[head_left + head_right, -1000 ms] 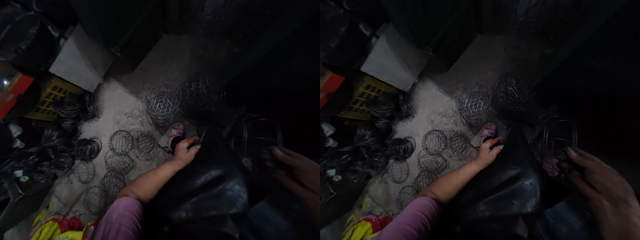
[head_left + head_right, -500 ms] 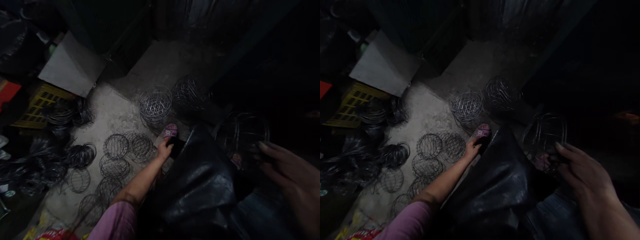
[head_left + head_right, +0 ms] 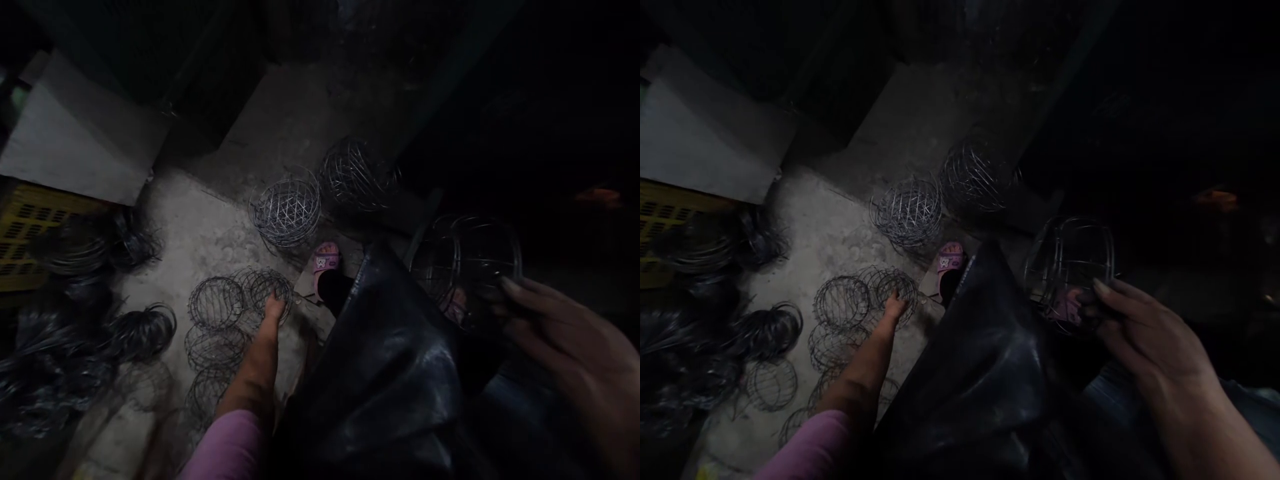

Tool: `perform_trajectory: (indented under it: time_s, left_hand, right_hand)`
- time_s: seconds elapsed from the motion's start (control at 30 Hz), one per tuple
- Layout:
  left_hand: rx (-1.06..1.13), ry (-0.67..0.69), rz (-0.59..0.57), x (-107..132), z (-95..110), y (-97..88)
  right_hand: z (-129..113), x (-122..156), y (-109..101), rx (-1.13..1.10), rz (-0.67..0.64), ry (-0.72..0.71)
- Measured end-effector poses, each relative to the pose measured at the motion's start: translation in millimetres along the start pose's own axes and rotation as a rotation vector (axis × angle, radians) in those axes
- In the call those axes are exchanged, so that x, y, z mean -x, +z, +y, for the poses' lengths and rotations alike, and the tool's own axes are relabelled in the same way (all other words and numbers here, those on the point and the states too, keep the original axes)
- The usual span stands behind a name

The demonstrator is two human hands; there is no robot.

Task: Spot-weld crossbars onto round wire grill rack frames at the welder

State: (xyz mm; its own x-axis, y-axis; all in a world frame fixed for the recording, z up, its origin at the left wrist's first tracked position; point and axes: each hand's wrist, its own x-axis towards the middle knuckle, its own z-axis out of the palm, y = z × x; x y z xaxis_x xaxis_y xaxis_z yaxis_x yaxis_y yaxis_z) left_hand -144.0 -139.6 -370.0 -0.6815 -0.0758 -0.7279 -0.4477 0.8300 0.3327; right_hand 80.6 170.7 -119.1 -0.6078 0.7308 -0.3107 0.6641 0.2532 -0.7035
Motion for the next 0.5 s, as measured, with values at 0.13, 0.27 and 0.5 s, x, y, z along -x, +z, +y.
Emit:
perform_trajectory:
  time_s: [0.13, 0.27, 0.5]
  left_hand:
    - [0.029, -0.001, 0.001, -7.7, 14.6, 10.8]
    - [0.060, 0.011, 0.002, -16.2, 22.4, 19.5]
    - [0.088, 0.169, -0.011, -26.6, 28.1, 26.0]
  right_hand:
    - [3.3, -3.8, 1.5, 0.029, -0.010, 0.097]
    - [-4.0, -11.4, 7.4, -0.095, -0.007, 0.123]
    - [20.8, -44.8, 17.8, -0.039, -0.036, 0.112]
